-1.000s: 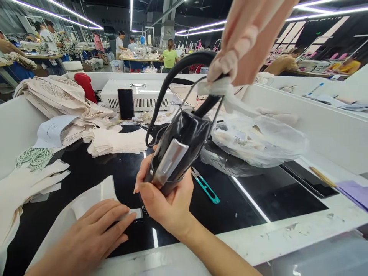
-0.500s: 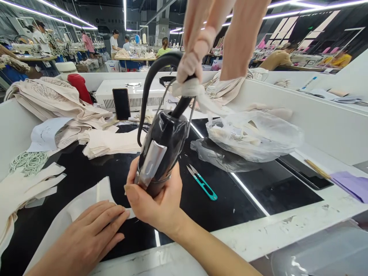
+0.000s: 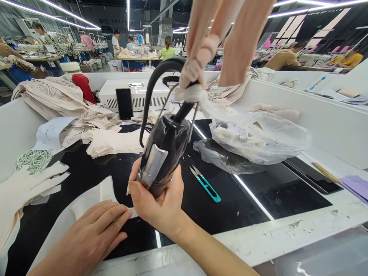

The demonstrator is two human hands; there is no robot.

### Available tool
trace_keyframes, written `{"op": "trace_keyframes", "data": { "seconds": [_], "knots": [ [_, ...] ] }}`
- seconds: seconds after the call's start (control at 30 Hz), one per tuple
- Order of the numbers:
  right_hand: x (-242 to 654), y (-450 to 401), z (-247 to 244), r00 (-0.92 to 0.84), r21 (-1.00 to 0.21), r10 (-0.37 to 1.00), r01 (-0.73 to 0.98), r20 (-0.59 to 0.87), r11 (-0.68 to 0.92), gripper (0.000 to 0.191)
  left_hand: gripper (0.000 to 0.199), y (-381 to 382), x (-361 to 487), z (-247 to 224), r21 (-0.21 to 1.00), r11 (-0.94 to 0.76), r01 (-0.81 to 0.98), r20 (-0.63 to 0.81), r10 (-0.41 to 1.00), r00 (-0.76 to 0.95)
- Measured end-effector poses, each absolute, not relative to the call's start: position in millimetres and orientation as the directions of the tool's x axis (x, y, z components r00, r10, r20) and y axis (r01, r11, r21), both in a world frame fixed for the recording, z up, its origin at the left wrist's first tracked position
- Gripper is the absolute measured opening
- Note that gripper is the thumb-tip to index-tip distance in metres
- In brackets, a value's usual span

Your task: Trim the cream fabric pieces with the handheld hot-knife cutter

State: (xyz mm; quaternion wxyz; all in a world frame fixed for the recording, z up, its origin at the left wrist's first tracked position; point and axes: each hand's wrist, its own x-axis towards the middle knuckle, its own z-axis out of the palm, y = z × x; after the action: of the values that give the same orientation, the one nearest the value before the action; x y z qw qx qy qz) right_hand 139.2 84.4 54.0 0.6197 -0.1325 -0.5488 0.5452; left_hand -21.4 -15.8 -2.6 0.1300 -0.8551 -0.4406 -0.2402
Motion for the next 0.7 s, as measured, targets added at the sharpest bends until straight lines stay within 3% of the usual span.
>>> {"op": "trace_keyframes", "data": {
  "seconds": [0.27, 0.43, 0.7],
  "knots": [
    [142.9, 78.8, 54.9, -0.194, -0.743, 0.819, -0.566, 0.54, 0.356, 0.049, 0.035, -17.7, -22.5, -4.0, -0.017, -0.571, 0.821, 0.499, 0.707, 0.502],
    [144.2, 77.8, 56.3, -0.193, -0.769, 0.82, -0.511, 0.539, 0.384, 0.041, 0.036, -16.6, -21.2, -0.4, -0.012, -0.575, 0.818, 0.494, 0.708, 0.504],
    [148.7, 81.4, 54.5, -0.194, -0.763, 0.817, -0.52, 0.544, 0.385, 0.047, 0.026, -13.6, -37.3, -4.2, 0.182, -0.577, 0.796, 0.431, 0.775, 0.462]
  ]
}}
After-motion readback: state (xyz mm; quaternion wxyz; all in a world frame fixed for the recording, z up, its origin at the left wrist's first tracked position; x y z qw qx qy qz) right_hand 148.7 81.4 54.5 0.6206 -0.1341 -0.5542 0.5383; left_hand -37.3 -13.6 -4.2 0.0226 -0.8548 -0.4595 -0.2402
